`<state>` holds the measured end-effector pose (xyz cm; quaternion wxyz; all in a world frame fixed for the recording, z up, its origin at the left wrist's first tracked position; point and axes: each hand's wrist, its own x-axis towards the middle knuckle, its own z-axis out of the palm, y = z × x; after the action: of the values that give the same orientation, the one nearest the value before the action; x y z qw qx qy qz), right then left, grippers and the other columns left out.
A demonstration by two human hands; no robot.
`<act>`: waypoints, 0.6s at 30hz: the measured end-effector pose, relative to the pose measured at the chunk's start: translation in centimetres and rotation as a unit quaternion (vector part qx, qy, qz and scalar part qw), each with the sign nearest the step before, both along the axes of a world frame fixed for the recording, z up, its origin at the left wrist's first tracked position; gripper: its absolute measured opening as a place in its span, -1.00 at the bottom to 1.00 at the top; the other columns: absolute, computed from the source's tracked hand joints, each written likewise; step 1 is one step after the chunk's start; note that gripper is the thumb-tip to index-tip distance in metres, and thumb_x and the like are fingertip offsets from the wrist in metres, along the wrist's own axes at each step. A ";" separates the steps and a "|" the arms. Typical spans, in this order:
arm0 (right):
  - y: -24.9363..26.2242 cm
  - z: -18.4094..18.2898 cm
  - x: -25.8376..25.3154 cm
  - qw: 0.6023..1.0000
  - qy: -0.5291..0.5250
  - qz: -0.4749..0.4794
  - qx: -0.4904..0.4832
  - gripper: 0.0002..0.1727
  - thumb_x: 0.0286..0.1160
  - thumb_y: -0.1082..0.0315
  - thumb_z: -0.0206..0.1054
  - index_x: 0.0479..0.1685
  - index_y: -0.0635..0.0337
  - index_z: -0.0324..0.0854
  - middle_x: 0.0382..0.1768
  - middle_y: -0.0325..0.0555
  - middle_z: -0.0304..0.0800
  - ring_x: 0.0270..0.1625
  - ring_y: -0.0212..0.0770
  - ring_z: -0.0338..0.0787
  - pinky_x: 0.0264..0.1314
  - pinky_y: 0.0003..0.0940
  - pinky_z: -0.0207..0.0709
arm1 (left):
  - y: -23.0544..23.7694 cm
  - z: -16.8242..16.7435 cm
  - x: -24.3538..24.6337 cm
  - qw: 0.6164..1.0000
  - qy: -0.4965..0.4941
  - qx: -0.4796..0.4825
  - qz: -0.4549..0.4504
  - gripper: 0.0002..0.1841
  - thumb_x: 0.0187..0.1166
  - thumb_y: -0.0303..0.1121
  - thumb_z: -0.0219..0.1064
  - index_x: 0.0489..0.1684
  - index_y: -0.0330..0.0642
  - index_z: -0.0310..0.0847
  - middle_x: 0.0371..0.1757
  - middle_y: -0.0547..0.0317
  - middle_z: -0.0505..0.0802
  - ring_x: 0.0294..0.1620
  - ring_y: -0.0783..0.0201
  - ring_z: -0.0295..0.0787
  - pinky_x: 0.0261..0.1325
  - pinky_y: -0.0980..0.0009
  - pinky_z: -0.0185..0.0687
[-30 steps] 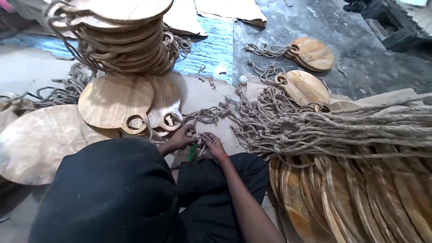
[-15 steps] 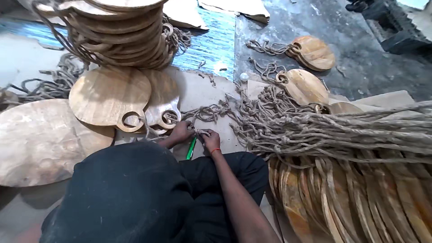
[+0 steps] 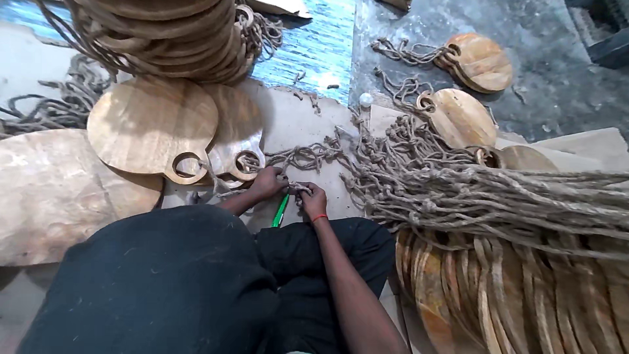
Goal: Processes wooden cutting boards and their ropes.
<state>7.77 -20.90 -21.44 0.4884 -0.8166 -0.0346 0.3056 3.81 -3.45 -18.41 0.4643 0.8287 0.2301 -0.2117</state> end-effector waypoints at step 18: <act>0.7 0.2 0.3 0.993 -0.082 0.048 -0.064 -0.71 0.41 0.65 0.43 0.07 0.25 0.84 0.14 0.17 0.81 0.02 -0.01 0.85 0.14 -0.07 0.73 | -0.1 -0.6 0.1 0.999 -0.026 0.015 -0.009 -0.74 0.63 -0.31 0.39 0.00 -0.37 0.76 -0.03 -0.28 0.84 0.09 -0.22 0.79 0.24 -0.25 0.58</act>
<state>8.03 -20.21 -21.20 0.4154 -0.8659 -0.0938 0.2625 3.90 -3.58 -19.01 0.4554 0.8431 0.2132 -0.1906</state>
